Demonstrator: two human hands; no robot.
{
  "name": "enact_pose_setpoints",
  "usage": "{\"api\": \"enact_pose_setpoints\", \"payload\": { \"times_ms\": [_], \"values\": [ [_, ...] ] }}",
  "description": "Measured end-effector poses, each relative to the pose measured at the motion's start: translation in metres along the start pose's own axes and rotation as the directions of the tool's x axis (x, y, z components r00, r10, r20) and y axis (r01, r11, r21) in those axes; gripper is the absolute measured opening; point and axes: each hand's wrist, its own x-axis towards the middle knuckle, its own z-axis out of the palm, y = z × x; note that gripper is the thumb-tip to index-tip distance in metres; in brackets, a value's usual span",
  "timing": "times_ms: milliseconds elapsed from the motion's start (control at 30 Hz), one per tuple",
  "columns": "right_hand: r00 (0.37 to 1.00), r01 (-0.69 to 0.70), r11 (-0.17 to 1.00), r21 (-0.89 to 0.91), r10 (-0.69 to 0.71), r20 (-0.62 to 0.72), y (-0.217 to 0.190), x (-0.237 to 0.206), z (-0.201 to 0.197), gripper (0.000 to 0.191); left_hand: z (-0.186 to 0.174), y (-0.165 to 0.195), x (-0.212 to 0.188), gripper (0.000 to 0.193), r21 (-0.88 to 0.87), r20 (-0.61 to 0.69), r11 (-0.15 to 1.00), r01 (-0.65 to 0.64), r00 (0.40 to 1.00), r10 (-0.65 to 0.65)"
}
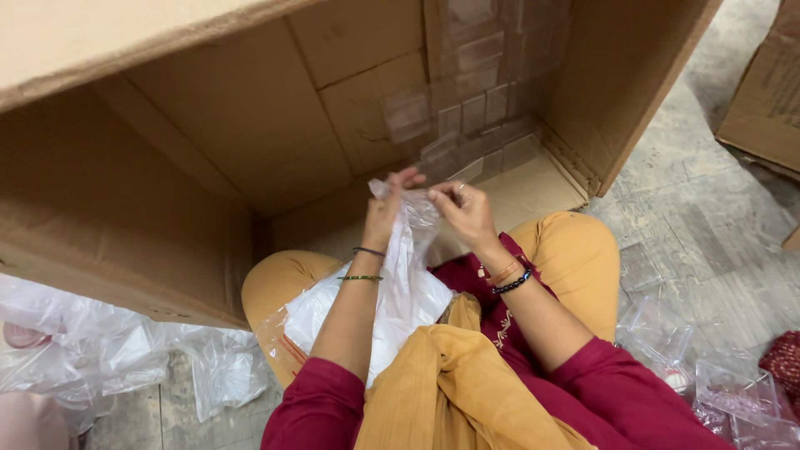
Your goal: The person sits on the floor and packs small clear plastic containers into thin plastic bags, twisting each bag closed, and places the bagged containers into a large cardboard box, repeating the cycle with containers taken from piles beside them.
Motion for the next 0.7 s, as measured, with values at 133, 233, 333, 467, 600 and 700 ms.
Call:
{"api": "enact_pose_setpoints", "payload": {
  "times_ms": [133, 233, 333, 467, 600, 700],
  "values": [
    [0.998, -0.034, 0.999, 0.009, 0.035, -0.044, 0.014, 0.004, -0.007, 0.024, -0.004, -0.006, -0.001, 0.033, 0.224, 0.034, 0.969, -0.107, 0.994, 0.102],
    [0.999, -0.044, 0.971, 0.233, 0.04, 0.02, 0.022, 0.005, -0.01, 0.027, 0.0, -0.016, -0.002, 0.032, 0.236, -0.006, 0.968, -0.08, 0.996, 0.083],
    [0.959, -0.282, 0.77, 0.573, 0.25, 0.136, 0.022, 0.006, -0.014, 0.022, 0.0, -0.011, -0.009, 0.029, -0.139, 0.099, 0.978, 0.154, 0.985, -0.141],
    [0.893, -0.449, 0.615, 0.648, 0.296, 0.338, 0.003, 0.013, -0.043, 0.018, -0.019, 0.028, -0.019, 0.03, -0.563, 0.401, 0.654, 0.506, 0.859, -0.319],
    [0.883, -0.419, 0.84, 0.345, 0.289, 0.37, -0.026, 0.046, -0.081, 0.023, -0.018, 0.053, 0.013, 0.023, -0.528, 0.509, 0.697, 0.485, 0.838, -0.197],
    [0.925, -0.302, 0.937, -0.174, 0.332, 0.186, -0.044, 0.098, -0.091, 0.024, 0.018, 0.039, 0.058, 0.025, -0.341, 0.134, 0.811, 0.475, 0.878, -0.459]
  ]
}}
